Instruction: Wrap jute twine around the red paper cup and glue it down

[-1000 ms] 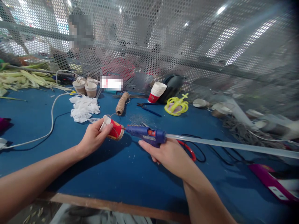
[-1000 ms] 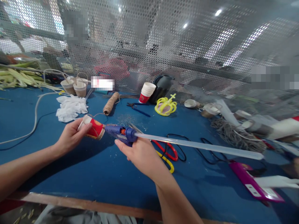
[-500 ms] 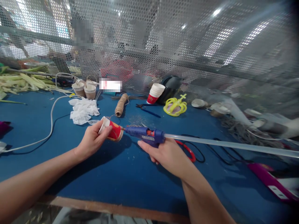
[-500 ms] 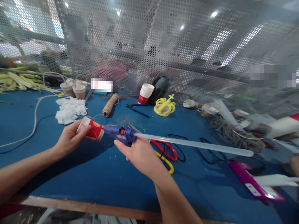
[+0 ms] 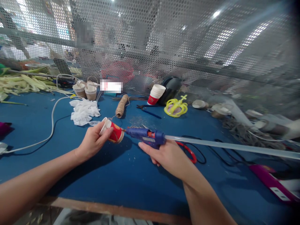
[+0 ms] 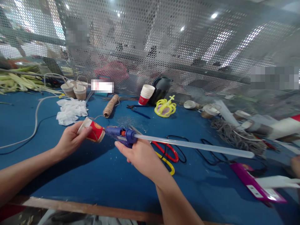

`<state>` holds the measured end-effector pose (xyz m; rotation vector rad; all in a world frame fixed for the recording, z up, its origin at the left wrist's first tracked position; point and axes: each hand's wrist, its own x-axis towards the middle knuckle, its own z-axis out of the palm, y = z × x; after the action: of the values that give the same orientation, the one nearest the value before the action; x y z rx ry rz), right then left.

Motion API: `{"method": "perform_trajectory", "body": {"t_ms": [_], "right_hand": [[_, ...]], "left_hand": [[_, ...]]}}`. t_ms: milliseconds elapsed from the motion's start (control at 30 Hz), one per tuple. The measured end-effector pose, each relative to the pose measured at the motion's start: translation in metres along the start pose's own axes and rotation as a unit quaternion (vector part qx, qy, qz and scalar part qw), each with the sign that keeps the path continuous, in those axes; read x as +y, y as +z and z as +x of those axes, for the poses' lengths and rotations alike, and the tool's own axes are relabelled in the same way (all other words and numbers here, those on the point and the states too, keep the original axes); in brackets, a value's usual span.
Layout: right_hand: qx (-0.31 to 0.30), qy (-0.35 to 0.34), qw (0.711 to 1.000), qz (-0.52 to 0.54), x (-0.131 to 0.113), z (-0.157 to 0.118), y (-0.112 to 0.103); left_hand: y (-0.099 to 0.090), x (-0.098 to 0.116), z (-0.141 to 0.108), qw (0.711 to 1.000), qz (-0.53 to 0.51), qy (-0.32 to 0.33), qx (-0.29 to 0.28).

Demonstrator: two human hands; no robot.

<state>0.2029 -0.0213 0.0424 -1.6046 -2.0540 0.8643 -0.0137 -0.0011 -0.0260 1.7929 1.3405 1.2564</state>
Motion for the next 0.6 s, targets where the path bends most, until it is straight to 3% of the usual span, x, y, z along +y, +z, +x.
{"method": "perform_trajectory", "body": {"t_ms": [600], "right_hand": [[-0.013, -0.027, 0.997, -0.071, 0.0039, -0.0030, 0.0071]], "left_hand": [[0.0020, -0.0040, 0.0061, 0.997, -0.045, -0.041, 0.038]]}}
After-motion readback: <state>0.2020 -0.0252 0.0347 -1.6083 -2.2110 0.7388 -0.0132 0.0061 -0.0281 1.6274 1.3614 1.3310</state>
